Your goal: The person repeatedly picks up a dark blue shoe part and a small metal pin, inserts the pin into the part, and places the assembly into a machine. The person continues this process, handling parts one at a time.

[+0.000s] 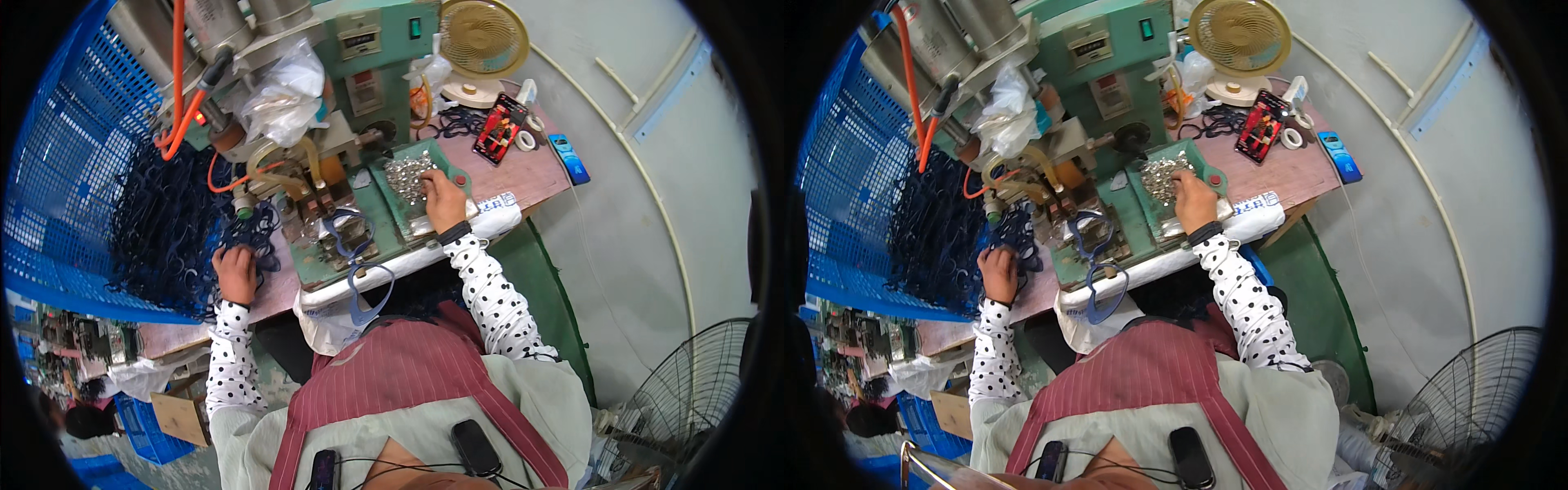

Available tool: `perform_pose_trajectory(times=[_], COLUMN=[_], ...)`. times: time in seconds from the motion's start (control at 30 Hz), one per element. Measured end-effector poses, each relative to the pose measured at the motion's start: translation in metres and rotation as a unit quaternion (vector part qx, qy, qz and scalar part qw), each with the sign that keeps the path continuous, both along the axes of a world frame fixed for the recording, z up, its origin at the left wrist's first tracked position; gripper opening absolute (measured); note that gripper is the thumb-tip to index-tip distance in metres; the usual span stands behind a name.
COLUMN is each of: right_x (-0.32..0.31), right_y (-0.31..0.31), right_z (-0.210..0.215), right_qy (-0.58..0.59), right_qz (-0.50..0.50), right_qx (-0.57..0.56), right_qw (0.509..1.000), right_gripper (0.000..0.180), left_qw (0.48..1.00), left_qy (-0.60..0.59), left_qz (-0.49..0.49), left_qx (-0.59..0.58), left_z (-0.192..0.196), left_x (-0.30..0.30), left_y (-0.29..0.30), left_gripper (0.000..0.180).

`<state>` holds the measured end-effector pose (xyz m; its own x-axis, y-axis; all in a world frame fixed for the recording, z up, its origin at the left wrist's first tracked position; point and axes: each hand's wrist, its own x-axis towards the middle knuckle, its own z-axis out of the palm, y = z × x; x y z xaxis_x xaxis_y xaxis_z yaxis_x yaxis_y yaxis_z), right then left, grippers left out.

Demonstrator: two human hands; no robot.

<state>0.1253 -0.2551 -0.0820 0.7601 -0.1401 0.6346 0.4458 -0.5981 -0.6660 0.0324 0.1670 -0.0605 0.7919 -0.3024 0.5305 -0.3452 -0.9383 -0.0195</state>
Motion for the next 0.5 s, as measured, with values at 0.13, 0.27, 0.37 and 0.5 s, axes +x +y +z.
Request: perform_pose_trajectory(times=[0.13,0.27,0.37,0.5], right_x=[-0.004,-0.021,-0.038,-0.053], right_y=[0.014,0.047,0.06,0.075], right_z=[0.026,0.072,0.101,0.117], right_qy=[-0.009,0.111,0.166,0.185], right_qz=[-0.011,0.117,0.224,0.265], right_qx=[-0.066,0.089,0.143,0.139], right_qw=[0.998,0.983,0.95,0.936], right_gripper=[0.008,0.014,0.016,0.019], left_qw=[0.993,0.971,0.957,0.94], left_qy=[-0.089,-0.174,-0.185,-0.145], left_qz=[-0.009,-0.101,-0.177,-0.258], left_qx=[-0.073,-0.13,-0.135,-0.169], left_z=[0.045,0.077,0.082,0.088], left_x=[-0.009,-0.021,-0.024,-0.025], left_y=[-0.061,-0.128,-0.156,-0.181], left_gripper=[0.051,0.056,0.044,0.04])
